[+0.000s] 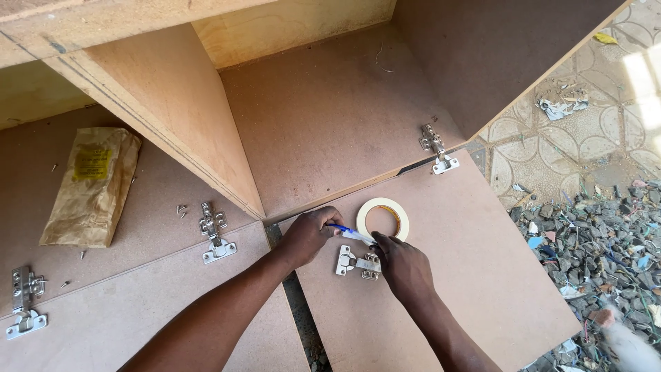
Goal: Using a power drill to fasten hinges and a pen to mark hinge positions on a wooden cabinet frame.
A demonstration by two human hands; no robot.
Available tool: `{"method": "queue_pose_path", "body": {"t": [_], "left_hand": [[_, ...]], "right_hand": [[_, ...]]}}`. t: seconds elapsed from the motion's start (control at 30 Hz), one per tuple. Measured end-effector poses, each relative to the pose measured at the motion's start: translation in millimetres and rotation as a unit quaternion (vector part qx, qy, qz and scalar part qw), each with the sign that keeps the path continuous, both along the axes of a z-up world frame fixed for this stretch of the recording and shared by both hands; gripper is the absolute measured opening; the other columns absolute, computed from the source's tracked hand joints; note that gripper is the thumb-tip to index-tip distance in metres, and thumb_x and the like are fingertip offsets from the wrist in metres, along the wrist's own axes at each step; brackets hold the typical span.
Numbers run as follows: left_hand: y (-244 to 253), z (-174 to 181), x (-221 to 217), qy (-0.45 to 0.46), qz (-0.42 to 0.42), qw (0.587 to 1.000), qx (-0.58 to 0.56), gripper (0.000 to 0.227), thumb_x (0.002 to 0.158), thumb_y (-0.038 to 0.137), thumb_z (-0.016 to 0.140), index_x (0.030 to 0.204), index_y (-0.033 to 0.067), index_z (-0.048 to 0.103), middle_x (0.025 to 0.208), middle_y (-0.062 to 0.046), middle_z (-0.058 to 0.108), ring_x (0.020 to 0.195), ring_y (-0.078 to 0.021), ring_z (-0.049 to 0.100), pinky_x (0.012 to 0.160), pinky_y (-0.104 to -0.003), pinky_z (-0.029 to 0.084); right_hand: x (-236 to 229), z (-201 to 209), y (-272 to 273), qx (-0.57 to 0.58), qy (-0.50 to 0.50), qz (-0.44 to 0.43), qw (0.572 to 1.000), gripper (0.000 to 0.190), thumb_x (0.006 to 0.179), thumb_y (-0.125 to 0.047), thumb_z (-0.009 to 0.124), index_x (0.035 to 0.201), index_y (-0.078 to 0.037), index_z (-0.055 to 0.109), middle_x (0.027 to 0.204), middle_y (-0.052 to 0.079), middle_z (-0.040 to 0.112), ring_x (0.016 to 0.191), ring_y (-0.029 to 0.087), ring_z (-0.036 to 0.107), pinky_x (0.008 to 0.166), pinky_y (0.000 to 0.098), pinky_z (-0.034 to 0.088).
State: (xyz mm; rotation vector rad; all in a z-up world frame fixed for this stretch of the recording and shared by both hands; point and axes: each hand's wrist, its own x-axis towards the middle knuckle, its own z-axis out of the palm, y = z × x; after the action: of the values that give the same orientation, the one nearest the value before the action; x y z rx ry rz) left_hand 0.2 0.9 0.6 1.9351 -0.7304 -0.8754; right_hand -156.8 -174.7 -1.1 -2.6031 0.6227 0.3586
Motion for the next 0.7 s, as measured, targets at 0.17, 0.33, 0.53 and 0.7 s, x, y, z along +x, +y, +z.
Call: {"method": "queue_pose_path", "body": {"t": [0.17,0.33,0.53,0.7], "left_hand": [[-4,7,-5,0.009,-0.022,1.0,0.01,0.015,0.098,0.008,0.061,0.109,0.0136,0.07,0.093,-0.011,0.073,0.089,-0.022,0.065,0.082,-0.038,0.051],[-5,37,-7,-0.006,-0.057,0.998,0.013,0.014,0.099,0.008,0.06,0.106,0.012,0.072,0.094,-0.012,0.075,0.094,-0.0273,0.071,0.085,-0.039,0.053],[-37,74,-30,-0.022,-0.07,0.997,0.033,0.062,0.097,0.018,0.061,0.155,0.0209,0.038,0.129,-0.02,0.065,0.114,-0.0348,0.068,0.099,-0.047,0.056],[-55,99,-57,0.067,0.026,0.997,0.027,0.084,0.096,0.018,0.054,0.165,0.0059,0.007,0.158,-0.03,0.033,0.133,-0.0404,0.059,0.11,-0.051,0.05]], "right_hand": [[-1,12,1,0.035,0.009,-0.004,0.999,0.033,0.099,-0.022,0.057,0.131,-0.022,0.067,0.111,0.013,0.076,0.101,0.04,0.073,0.082,0.0521,0.059],[-1,33,-8,0.173,0.019,-0.047,0.984,0.026,0.098,-0.02,0.058,0.117,-0.011,0.073,0.097,0.02,0.078,0.094,0.046,0.072,0.08,0.0531,0.056],[17,4,-81,0.324,-0.085,-0.055,0.94,0.017,0.092,-0.008,0.063,0.087,0.001,0.077,0.075,0.017,0.074,0.078,0.026,0.062,0.084,0.0428,0.052],[71,-18,-159,0.086,-0.193,-0.476,0.853,0.081,0.086,-0.049,0.085,0.144,-0.005,0.05,0.141,0.026,0.052,0.13,0.045,0.056,0.115,0.0579,0.039]]}}
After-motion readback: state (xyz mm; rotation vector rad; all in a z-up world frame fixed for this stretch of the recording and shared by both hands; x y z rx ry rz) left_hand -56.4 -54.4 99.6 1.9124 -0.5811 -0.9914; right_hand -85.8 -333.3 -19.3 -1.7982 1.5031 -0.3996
